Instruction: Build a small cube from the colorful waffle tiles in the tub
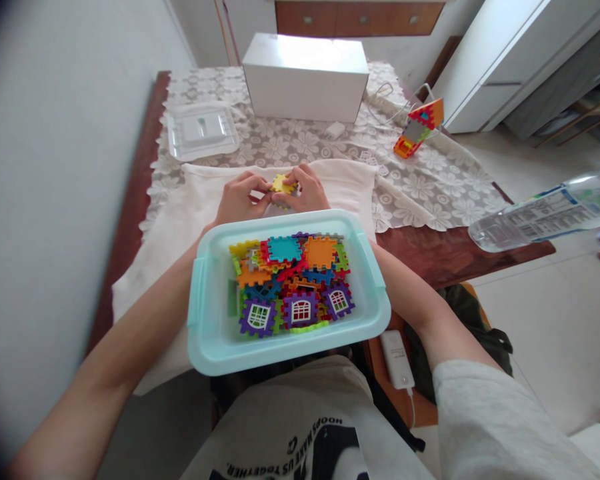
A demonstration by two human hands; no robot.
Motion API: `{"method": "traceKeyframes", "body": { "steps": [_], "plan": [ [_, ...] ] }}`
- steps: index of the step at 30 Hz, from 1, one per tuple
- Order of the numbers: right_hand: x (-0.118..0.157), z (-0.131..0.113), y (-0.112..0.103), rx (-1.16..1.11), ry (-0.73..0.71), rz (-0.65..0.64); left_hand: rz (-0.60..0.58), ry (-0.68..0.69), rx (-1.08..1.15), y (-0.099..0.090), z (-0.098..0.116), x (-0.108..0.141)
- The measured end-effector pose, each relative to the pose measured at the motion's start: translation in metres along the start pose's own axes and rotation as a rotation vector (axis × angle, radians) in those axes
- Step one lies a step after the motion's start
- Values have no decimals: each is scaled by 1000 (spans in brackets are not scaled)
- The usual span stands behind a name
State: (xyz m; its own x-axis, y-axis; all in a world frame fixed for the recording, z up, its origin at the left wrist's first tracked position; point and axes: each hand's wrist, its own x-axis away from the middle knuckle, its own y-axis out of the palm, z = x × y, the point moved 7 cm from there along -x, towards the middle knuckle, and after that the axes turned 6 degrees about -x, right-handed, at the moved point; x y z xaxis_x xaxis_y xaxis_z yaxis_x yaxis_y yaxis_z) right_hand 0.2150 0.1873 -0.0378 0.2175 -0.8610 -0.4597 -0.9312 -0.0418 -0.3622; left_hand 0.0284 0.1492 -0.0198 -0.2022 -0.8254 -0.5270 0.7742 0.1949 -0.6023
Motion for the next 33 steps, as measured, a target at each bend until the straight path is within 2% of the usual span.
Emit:
{"method": "traceKeyframes", "body": {
  "steps": [5,10,17,27,33],
  "plan": [
    [-1,1,-7,-16,-122,-115,16,13,38,-3,0,0],
    [-2,7,-12,5,-219,-220,-22,53,28,-3,3,1],
    [4,1,-13,47,-311,-226,-36,131,78,-2,7,3],
    [9,-9,-11,60,-410,-186,-27,34,100,-1,3,1],
    [11,-15,-12,100,-441,-181,-9,20,92,-3,4,0]
  ]
}}
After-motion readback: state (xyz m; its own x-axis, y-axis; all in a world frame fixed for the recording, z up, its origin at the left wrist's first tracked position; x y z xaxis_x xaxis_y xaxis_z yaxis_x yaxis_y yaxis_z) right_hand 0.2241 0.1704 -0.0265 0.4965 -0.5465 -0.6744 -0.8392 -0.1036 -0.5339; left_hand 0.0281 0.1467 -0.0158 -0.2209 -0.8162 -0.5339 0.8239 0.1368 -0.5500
